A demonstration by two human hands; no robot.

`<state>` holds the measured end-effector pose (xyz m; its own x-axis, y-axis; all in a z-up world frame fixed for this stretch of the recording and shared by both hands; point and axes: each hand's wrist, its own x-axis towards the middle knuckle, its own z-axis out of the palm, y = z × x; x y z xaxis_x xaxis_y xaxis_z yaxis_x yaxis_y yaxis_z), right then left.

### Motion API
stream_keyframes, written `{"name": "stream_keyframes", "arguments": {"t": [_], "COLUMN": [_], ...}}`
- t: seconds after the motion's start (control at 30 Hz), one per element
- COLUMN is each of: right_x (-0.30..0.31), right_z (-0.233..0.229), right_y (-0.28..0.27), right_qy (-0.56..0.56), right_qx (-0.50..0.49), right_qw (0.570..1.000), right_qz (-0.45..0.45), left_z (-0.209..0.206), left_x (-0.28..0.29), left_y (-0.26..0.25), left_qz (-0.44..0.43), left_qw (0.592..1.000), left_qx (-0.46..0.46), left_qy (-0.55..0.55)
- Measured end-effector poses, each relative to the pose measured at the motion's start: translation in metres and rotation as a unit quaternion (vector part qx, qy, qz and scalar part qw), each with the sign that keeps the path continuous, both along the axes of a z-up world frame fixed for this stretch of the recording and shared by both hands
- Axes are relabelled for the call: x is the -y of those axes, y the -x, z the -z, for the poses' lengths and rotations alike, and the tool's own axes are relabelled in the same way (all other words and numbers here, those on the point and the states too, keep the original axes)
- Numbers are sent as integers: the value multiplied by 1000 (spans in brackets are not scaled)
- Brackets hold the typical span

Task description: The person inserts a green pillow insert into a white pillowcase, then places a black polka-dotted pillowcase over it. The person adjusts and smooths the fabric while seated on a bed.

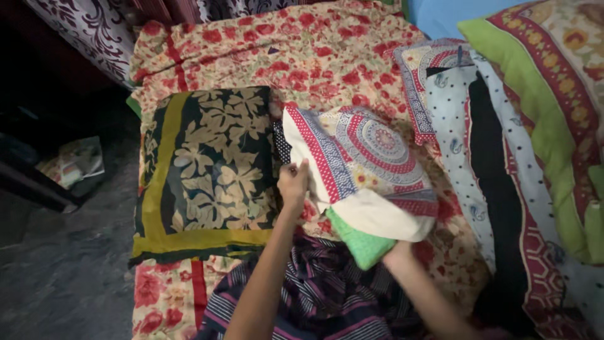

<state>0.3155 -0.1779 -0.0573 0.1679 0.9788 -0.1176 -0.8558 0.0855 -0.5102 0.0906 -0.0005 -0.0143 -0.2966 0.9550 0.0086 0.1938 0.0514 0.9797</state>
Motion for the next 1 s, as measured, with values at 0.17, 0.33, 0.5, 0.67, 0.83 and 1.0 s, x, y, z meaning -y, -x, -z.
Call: {"name": "stream_keyframes", "arguments": {"t": [0.17,0.33,0.5,0.67,0.83,1.0], "right_x": [23,14,19,7,2,21], "right_z": [6,-38,-84,-67,-35,29], "right_y": [35,35,39,67,97,64], "right_qy": [97,136,99,162,113,282], "right_qx": [59,137,0,-92,-94,76], "right_qw": [992,980,993,982,989,957], "right_qz": [55,40,69,27,20,-2], "left_z": [-8,-37,-170,-252,-175,-84], "left_x": [38,50,52,70,69,93], "left_y": [7,-1,-21,-83,-93,-12], "left_qz": [75,74,110,298,304,236], "left_qw": [947,988,988,903,808,772], "left_qx": [123,41,-48,-30,-317,-522], "left_qy": [287,129,-100,-308,-392,-275]}}
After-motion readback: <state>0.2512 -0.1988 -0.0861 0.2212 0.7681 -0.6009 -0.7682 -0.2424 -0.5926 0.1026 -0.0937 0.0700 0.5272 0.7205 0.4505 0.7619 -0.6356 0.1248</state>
